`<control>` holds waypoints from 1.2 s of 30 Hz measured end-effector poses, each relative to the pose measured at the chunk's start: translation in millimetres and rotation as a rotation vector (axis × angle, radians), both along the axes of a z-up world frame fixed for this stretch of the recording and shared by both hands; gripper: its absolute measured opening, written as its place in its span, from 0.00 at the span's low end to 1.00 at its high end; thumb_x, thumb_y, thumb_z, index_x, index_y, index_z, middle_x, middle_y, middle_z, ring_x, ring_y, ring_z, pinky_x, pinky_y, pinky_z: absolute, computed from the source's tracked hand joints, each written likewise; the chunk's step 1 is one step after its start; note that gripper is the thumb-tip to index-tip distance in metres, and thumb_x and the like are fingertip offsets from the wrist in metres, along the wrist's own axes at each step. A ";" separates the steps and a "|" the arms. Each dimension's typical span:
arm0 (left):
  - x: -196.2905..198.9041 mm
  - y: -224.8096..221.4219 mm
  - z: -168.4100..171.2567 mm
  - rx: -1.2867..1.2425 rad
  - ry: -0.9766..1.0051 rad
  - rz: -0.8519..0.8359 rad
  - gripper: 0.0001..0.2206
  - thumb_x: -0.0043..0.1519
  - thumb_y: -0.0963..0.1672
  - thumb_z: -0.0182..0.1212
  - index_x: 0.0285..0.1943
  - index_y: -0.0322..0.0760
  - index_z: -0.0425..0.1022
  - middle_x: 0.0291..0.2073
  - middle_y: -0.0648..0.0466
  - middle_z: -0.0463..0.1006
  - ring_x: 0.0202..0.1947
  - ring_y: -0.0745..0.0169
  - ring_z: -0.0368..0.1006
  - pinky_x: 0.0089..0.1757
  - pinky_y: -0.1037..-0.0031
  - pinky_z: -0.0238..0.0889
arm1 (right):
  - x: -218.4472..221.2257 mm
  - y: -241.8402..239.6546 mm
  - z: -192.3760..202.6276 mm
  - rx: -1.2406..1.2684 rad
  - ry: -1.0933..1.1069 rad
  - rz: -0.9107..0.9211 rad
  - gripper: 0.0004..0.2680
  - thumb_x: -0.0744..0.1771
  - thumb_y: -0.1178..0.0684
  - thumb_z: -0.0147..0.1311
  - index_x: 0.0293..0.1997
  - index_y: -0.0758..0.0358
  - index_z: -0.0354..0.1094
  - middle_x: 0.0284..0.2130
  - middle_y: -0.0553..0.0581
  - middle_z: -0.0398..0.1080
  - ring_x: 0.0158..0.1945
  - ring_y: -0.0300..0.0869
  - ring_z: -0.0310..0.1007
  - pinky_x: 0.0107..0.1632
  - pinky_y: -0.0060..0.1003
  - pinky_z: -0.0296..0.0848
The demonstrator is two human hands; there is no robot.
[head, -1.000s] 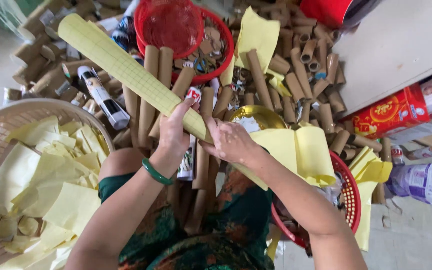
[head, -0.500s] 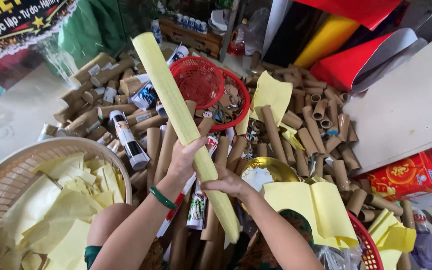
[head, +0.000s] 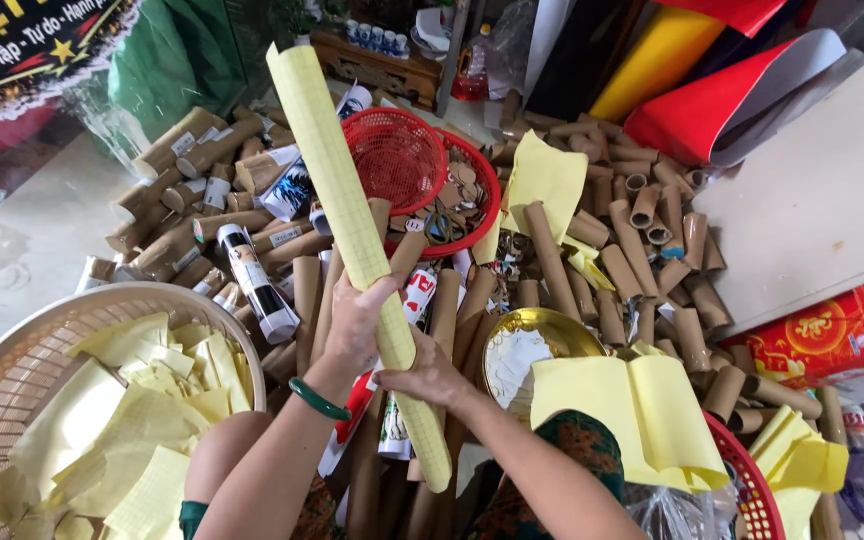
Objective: Rolling posters or stickers and inserting them into cardboard tubes for packing.
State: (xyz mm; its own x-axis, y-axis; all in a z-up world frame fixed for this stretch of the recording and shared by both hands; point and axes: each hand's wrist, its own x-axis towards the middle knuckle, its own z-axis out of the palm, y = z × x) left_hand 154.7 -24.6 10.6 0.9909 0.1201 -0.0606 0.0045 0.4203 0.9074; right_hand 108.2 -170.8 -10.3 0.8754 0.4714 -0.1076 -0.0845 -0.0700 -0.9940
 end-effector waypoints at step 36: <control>5.3 -0.4 5.6 -0.379 0.033 -0.290 0.13 0.57 0.42 0.64 0.49 0.34 0.70 0.32 0.50 0.76 0.31 0.57 0.76 0.34 0.66 0.75 | -0.8 -19.1 2.1 0.251 0.398 0.100 0.17 0.65 0.50 0.58 0.56 0.68 0.65 0.37 0.60 0.76 0.37 0.43 0.81 0.42 0.39 0.81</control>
